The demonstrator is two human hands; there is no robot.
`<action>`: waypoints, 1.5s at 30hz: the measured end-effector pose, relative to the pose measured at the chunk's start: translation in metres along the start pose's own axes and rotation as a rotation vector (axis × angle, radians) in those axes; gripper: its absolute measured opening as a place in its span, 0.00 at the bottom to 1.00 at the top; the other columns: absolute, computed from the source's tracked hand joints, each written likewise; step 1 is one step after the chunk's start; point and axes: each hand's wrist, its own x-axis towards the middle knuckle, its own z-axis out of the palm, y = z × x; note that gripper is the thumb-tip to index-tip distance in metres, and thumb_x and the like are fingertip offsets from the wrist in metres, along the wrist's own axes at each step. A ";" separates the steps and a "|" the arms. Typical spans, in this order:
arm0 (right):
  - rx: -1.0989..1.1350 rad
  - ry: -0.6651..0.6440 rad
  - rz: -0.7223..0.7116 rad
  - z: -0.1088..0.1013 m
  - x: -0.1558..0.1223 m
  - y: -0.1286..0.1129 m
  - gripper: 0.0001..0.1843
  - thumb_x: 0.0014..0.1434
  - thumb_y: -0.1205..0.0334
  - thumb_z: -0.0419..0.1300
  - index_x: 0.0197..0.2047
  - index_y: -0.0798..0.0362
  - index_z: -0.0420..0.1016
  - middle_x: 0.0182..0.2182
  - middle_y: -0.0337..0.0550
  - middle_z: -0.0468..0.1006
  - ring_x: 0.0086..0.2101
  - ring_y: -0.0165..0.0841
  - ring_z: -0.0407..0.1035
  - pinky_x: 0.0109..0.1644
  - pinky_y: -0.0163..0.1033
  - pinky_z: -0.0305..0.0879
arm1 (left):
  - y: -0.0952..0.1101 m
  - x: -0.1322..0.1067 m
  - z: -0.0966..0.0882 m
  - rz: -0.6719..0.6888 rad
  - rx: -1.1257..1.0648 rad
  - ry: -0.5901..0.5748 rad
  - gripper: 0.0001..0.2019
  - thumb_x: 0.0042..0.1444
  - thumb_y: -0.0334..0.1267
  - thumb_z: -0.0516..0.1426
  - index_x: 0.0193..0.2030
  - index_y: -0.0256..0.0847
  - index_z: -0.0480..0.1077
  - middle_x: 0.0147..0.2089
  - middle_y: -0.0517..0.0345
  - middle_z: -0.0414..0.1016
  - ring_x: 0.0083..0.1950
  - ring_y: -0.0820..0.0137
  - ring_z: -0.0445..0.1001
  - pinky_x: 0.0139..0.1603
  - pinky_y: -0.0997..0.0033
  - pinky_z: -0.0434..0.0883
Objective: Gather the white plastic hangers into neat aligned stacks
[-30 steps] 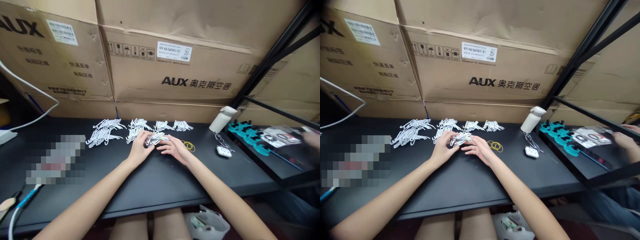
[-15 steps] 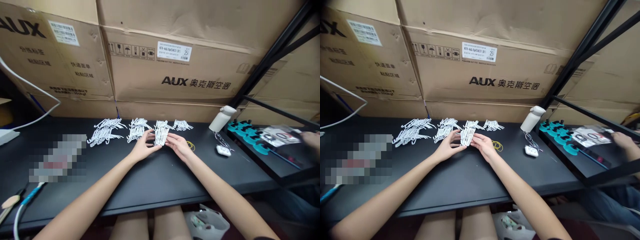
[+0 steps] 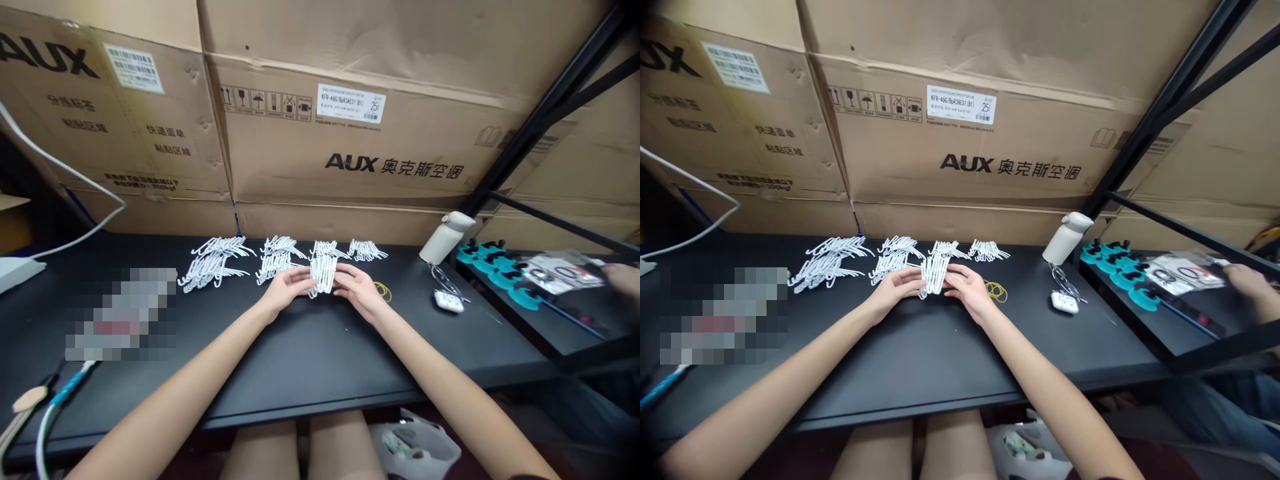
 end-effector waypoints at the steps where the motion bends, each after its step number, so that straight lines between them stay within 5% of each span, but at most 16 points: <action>1: 0.000 -0.002 -0.002 0.000 0.000 0.000 0.20 0.47 0.59 0.70 0.44 0.53 0.76 0.32 0.41 0.81 0.32 0.30 0.75 0.33 0.32 0.72 | 0.000 0.000 0.000 0.007 -0.001 0.003 0.30 0.37 0.45 0.70 0.49 0.34 0.73 0.46 0.46 0.80 0.45 0.63 0.78 0.47 0.64 0.74; 10: 0.022 -0.046 -0.001 -0.002 0.001 0.001 0.23 0.45 0.60 0.72 0.44 0.54 0.75 0.27 0.39 0.79 0.25 0.25 0.71 0.33 0.33 0.72 | -0.003 0.003 0.000 0.109 0.052 0.090 0.23 0.36 0.47 0.70 0.39 0.35 0.76 0.38 0.51 0.81 0.43 0.64 0.78 0.52 0.63 0.71; 15: 0.004 -0.074 -0.020 0.000 -0.001 -0.002 0.23 0.43 0.59 0.73 0.43 0.54 0.76 0.29 0.39 0.79 0.24 0.25 0.70 0.33 0.36 0.72 | -0.004 0.003 0.000 0.100 0.080 0.129 0.22 0.40 0.51 0.67 0.37 0.36 0.76 0.34 0.55 0.80 0.35 0.69 0.76 0.42 0.68 0.73; 22: -0.058 -0.049 -0.050 0.000 -0.002 -0.002 0.24 0.44 0.57 0.73 0.43 0.54 0.75 0.30 0.41 0.80 0.23 0.26 0.72 0.32 0.35 0.73 | 0.002 -0.001 0.003 0.037 0.054 0.101 0.23 0.41 0.51 0.67 0.39 0.35 0.75 0.33 0.55 0.79 0.35 0.71 0.76 0.39 0.70 0.75; 30: -0.175 -0.101 -0.074 0.003 -0.003 0.002 0.24 0.46 0.56 0.71 0.45 0.54 0.74 0.38 0.47 0.82 0.25 0.28 0.74 0.31 0.36 0.73 | 0.003 -0.003 0.002 0.056 0.123 0.012 0.32 0.40 0.48 0.69 0.52 0.36 0.71 0.47 0.47 0.78 0.40 0.66 0.77 0.36 0.71 0.75; 37: -0.231 -0.134 -0.073 0.006 -0.008 -0.003 0.22 0.47 0.55 0.70 0.45 0.53 0.75 0.39 0.46 0.82 0.24 0.28 0.74 0.29 0.35 0.72 | 0.008 -0.010 0.003 0.103 0.198 -0.022 0.32 0.47 0.50 0.65 0.59 0.43 0.68 0.40 0.53 0.77 0.32 0.73 0.73 0.27 0.78 0.72; 45: -0.295 -0.131 -0.077 0.005 -0.007 0.000 0.21 0.50 0.54 0.68 0.46 0.53 0.75 0.34 0.44 0.81 0.25 0.29 0.73 0.30 0.36 0.71 | 0.005 -0.008 0.001 0.117 0.195 0.003 0.29 0.49 0.53 0.62 0.55 0.38 0.72 0.38 0.51 0.77 0.32 0.71 0.72 0.24 0.78 0.71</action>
